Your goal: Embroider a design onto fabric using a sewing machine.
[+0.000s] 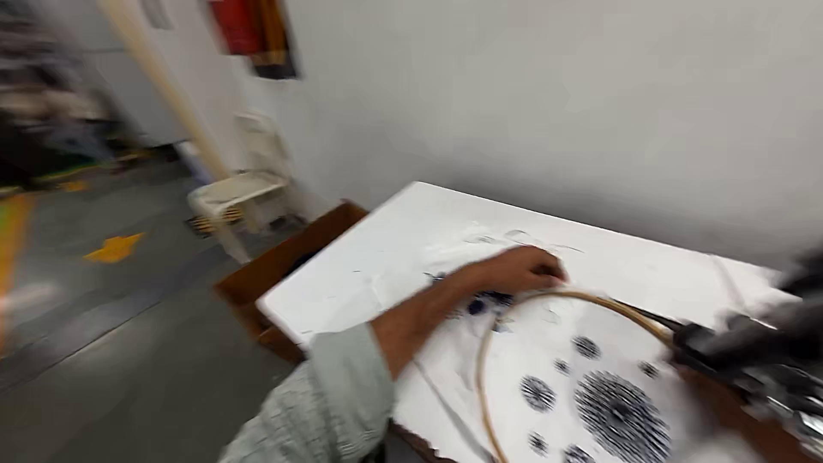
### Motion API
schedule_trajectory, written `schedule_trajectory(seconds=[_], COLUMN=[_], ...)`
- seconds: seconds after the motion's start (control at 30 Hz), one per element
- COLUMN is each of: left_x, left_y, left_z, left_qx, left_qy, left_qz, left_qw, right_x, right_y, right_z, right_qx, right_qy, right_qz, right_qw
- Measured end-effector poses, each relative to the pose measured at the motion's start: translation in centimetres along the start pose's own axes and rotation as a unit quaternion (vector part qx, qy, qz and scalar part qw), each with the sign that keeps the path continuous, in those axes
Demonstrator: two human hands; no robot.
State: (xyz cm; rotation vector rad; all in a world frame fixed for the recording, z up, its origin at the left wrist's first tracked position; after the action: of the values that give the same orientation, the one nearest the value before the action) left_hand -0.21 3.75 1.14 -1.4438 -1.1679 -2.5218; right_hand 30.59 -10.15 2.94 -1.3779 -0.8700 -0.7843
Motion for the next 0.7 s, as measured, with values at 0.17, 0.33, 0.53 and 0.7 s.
schedule_trajectory(seconds=[0.17, 0.33, 0.53, 0.7], left_x=[-0.3, -2.8, -6.7, -7.4], left_y=[0.5, 3.9, 8.0, 8.8], left_z=[0.5, 0.9, 0.1, -0.9], left_qx=[0.031, -0.036, -0.075, -0.026], left_qy=[-0.005, 0.038, -0.099, -0.139], left_qz=[0.044, 0.144, 0.244, 0.278], left_qw=[0.999, 0.988, 0.962, 0.950], right_x=[-0.8, -0.3, -0.8, -1.1], right_y=[1.6, 1.1, 1.1, 1.2], right_z=[0.8, 0.5, 0.5, 0.3], right_qx=[-0.013, 0.037, 0.001, -0.041], right_qy=[0.116, 0.213, 0.137, 0.152], right_qz=[-0.018, 0.043, -0.038, -0.040], right_qw=[0.993, 0.975, 0.990, 0.987])
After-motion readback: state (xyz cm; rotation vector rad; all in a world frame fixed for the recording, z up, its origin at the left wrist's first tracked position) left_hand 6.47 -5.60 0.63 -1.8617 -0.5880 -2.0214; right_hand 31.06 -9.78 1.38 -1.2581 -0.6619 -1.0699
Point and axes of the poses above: each hand's wrist, its own z-axis towards the middle knuckle, its own x-axis out of the back of the hand, y = z × x, the point moved 1 cm from there along z, towards the middle knuckle, and after that the axes turned 6 degrees about -x, right-handed, at the moved point
